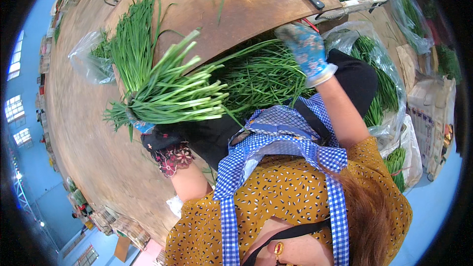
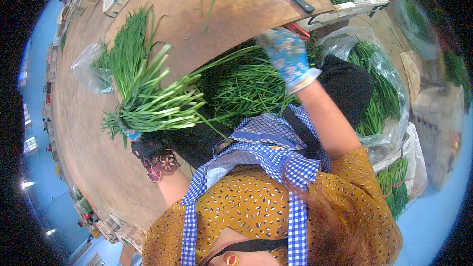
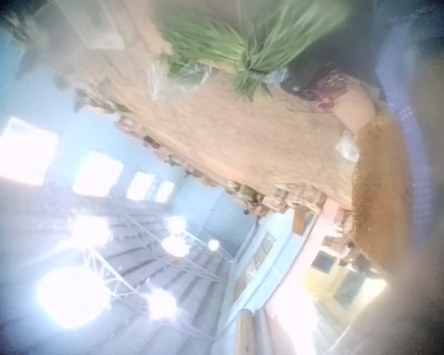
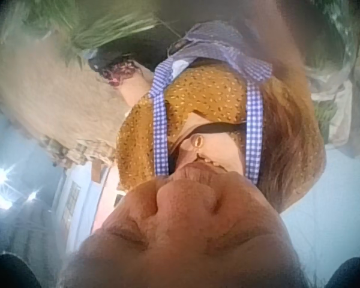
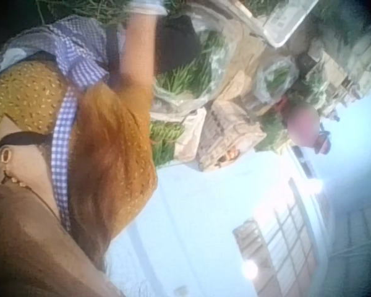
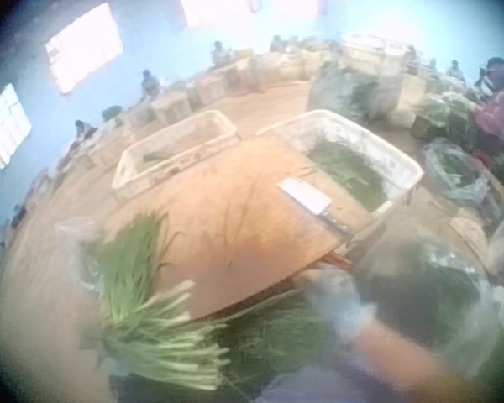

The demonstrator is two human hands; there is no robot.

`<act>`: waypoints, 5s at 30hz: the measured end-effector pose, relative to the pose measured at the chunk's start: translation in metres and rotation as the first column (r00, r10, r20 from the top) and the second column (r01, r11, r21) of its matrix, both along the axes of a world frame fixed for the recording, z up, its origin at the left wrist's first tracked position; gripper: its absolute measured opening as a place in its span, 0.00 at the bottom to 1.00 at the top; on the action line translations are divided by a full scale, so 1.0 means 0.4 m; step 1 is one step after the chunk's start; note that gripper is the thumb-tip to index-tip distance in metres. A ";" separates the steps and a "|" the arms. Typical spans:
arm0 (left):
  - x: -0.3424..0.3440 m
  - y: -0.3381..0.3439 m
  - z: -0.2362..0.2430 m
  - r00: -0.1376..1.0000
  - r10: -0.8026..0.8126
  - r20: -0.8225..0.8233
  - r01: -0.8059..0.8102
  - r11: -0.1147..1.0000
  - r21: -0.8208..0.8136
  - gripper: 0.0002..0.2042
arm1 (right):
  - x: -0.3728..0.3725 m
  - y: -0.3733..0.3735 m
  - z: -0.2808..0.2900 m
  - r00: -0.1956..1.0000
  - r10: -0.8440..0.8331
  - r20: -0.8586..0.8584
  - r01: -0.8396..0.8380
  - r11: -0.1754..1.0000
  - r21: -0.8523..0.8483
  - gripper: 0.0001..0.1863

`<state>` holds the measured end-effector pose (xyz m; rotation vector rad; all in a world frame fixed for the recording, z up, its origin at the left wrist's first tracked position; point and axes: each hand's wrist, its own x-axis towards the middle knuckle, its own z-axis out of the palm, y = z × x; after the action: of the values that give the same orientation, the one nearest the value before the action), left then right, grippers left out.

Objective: The person gathers green onions, aligns them into neat bundles, and secures them with rubber bands. The person places the finished bundles on a wooden table and repeats the process with additional bunches.

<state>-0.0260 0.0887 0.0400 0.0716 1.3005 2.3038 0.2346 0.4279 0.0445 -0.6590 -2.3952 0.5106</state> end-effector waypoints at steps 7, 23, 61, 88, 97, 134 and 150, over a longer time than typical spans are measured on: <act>0.092 0.067 0.103 0.998 -0.021 -0.066 0.012 0.991 -0.131 0.20 | -0.034 -0.097 0.048 0.830 0.554 0.066 -0.277 0.512 -0.813 0.28; -0.039 -0.002 0.012 0.973 -0.152 0.172 0.157 0.987 -0.017 0.25 | -0.167 -0.235 0.106 0.745 0.457 -0.487 -0.508 -0.086 -0.857 0.24; -0.078 -0.020 0.004 0.981 -0.118 0.157 0.107 0.991 0.081 0.24 | 0.002 -0.150 0.108 0.780 0.593 -0.201 -0.265 0.023 -0.964 0.23; -0.137 -0.037 -0.058 0.942 -0.330 -0.064 0.334 0.895 0.296 0.19 | -0.164 -0.281 0.031 0.746 0.628 -0.222 -0.545 0.386 -0.744 0.13; -0.037 0.065 0.022 0.880 -0.461 0.109 0.327 0.758 0.565 0.22 | -0.103 -0.250 0.048 0.929 0.363 -0.076 -0.370 0.897 -0.241 0.17; -0.010 0.092 0.096 0.949 0.157 0.274 -0.152 0.988 -0.042 0.24 | -0.132 -0.166 0.037 0.942 0.167 -0.291 -0.320 0.186 -0.929 0.17; 0.022 0.082 0.088 0.942 0.124 0.312 -0.124 0.992 -0.018 0.23 | -0.104 -0.278 0.044 0.946 0.057 -0.319 -0.272 -0.397 -0.877 0.22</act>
<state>-0.0173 0.1216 0.0750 -0.3717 1.1668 2.3022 0.1929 0.3167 0.0623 -0.7337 -1.1120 2.8707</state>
